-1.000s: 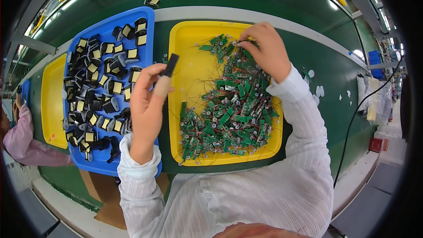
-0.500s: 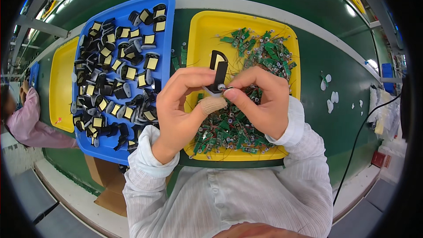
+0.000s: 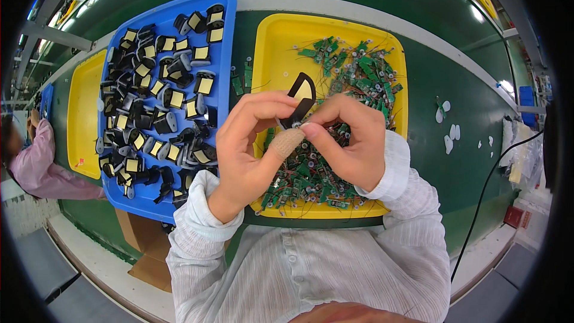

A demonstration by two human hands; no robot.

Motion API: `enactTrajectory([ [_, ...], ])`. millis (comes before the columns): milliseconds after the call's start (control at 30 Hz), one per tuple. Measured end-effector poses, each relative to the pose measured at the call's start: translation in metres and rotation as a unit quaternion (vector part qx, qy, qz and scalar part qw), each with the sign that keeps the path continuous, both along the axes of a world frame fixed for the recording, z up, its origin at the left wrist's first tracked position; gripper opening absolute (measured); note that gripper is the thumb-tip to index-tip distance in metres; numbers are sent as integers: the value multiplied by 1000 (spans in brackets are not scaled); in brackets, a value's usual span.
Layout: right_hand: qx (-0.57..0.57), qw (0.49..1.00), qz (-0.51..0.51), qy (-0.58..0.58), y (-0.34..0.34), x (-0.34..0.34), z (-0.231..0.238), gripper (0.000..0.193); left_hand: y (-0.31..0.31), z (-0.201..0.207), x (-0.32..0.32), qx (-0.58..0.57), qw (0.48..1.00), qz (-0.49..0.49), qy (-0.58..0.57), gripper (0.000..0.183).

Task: The person repeatedly picks small black plastic housings from a blue tray and green circuit boards from a yellow tray, then inserts the boards into the housings. The assembled units are placed back into the blue tray.

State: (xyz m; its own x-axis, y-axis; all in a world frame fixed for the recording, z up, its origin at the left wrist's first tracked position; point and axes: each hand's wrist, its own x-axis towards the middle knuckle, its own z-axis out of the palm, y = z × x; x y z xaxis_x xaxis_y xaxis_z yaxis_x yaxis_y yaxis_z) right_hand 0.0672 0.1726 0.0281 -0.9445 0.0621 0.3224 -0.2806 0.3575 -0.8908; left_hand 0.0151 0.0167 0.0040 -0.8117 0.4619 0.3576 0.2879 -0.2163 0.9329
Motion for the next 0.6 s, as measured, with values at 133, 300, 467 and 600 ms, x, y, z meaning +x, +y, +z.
enactTrajectory([
  [133,-6,1000,0,12,0,1,-2,9,2,3,0,7,1000,-10,-14,24],
  [300,12,996,-15,87,4,3,-3,11,4,2,2,5,1000,-11,-7,27],
  [467,47,992,-11,120,5,-1,-2,11,3,0,-1,-13,1000,1,23,29],
  [600,44,994,-21,103,5,-1,-2,10,4,1,1,-1,1000,16,4,28],
])
